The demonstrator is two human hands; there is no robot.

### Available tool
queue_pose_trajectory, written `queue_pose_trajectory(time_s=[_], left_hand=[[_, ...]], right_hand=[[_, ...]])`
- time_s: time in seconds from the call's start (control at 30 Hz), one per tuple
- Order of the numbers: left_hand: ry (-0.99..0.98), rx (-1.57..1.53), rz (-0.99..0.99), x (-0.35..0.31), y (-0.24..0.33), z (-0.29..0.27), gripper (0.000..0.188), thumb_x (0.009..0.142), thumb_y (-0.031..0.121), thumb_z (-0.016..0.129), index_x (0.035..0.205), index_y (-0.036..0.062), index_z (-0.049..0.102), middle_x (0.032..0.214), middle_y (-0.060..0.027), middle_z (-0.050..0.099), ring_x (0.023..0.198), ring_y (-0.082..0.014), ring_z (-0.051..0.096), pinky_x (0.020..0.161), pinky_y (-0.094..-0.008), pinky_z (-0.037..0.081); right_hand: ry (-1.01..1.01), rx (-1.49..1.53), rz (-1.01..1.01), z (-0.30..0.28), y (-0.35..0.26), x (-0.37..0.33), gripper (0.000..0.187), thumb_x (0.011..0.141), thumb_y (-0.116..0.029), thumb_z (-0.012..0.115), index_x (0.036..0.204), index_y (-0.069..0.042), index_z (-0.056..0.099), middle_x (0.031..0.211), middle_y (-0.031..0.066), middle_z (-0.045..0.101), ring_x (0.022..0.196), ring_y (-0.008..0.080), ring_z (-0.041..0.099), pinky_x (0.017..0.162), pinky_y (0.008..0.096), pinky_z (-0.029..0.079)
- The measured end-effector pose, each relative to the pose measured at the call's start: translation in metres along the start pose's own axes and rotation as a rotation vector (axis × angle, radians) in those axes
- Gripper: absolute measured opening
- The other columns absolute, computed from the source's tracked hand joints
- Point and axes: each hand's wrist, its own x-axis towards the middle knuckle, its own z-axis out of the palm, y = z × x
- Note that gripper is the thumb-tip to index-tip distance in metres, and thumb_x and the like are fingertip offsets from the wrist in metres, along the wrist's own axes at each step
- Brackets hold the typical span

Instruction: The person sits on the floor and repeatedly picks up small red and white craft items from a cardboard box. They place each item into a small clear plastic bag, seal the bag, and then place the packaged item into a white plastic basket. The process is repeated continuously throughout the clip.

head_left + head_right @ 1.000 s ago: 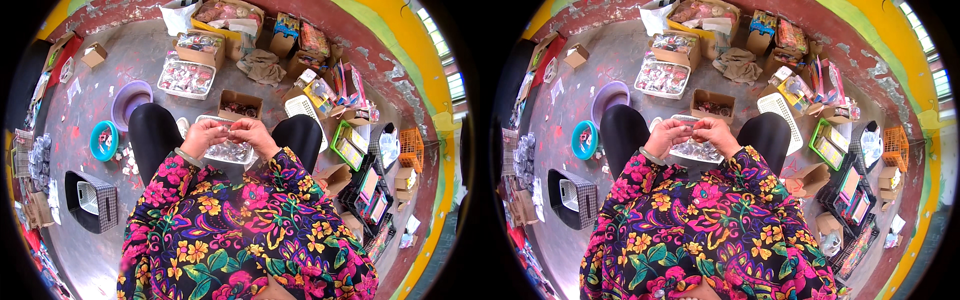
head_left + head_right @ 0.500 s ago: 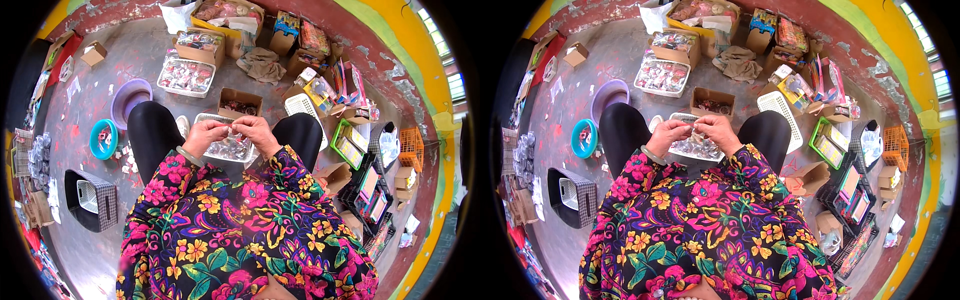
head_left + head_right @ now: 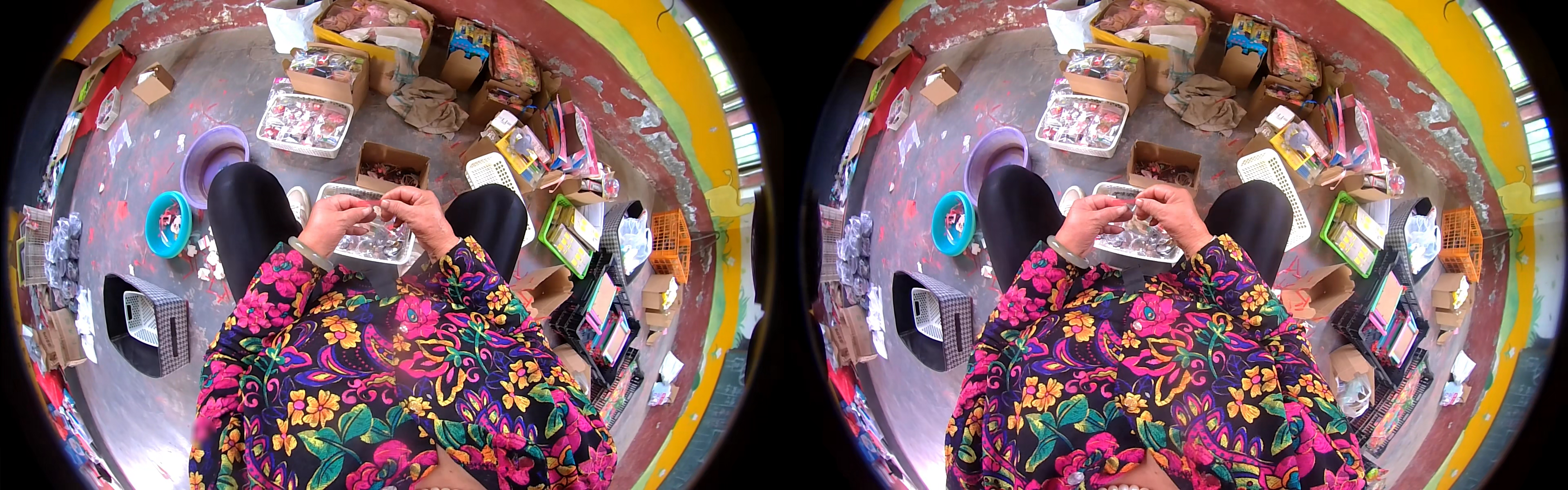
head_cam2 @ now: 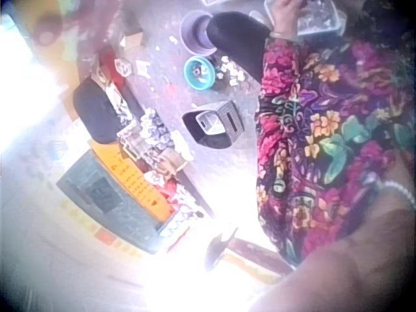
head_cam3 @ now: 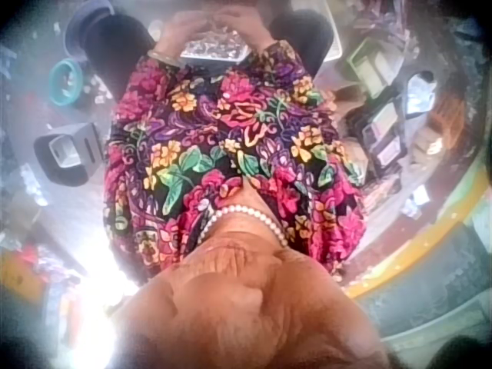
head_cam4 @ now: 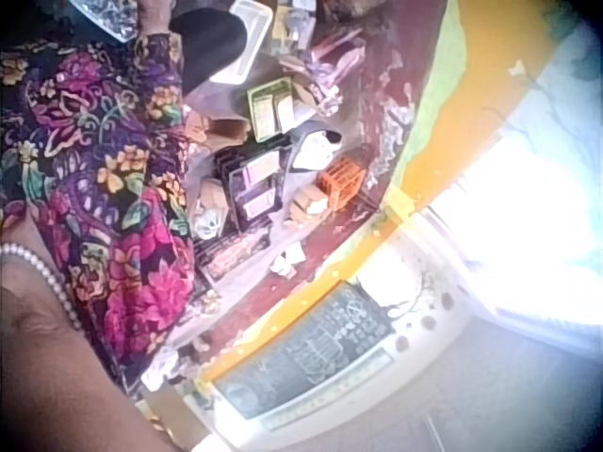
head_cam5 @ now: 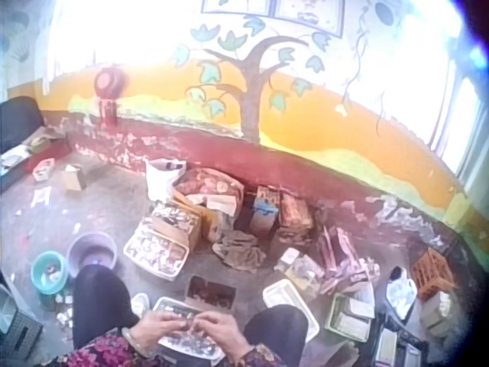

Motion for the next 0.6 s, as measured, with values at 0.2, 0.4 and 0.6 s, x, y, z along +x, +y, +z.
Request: queue_pose_trajectory(time_s=[0.2, 0.4, 0.6], left_hand=[[-0.024, -0.096, -0.009, 0.0053, -0.0065, -0.0037, 0.016, 0.083, 0.002, 0.056, 0.097, -0.0047, 0.058, 0.090, -0.0111, 0.063, 0.083, -0.0172, 0.063, 0.073, -0.0244, 0.052], [-0.053, -0.131, 0.038, 0.0007, -0.0009, 0.0006, 0.020, 0.082, 0.003, 0.058, 0.100, -0.0045, 0.058, 0.090, -0.0089, 0.062, 0.080, -0.0125, 0.061, 0.072, -0.0226, 0.051], [-0.067, -0.057, -0.016, 0.0002, 0.0007, -0.0001, 0.021, 0.082, 0.006, 0.060, 0.101, -0.0034, 0.058, 0.095, -0.0098, 0.062, 0.085, -0.0154, 0.062, 0.075, -0.0240, 0.051]], right_hand=[[0.017, 0.023, -0.014, 0.0025, -0.0015, -0.0008, 0.012, 0.083, -0.011, 0.057, 0.087, -0.001, 0.062, 0.072, -0.0005, 0.060, 0.064, 0.0052, 0.053, 0.054, 0.0187, 0.040], [0.026, -0.068, -0.142, 0.0048, -0.0030, -0.0020, 0.013, 0.083, -0.008, 0.056, 0.090, 0.002, 0.061, 0.076, 0.0012, 0.059, 0.069, 0.0077, 0.055, 0.064, 0.0204, 0.044], [-0.008, -0.088, -0.189, 0.0063, -0.0055, -0.0025, 0.013, 0.084, -0.007, 0.054, 0.092, 0.002, 0.061, 0.080, 0.0019, 0.059, 0.072, 0.0079, 0.055, 0.065, 0.0206, 0.045]])
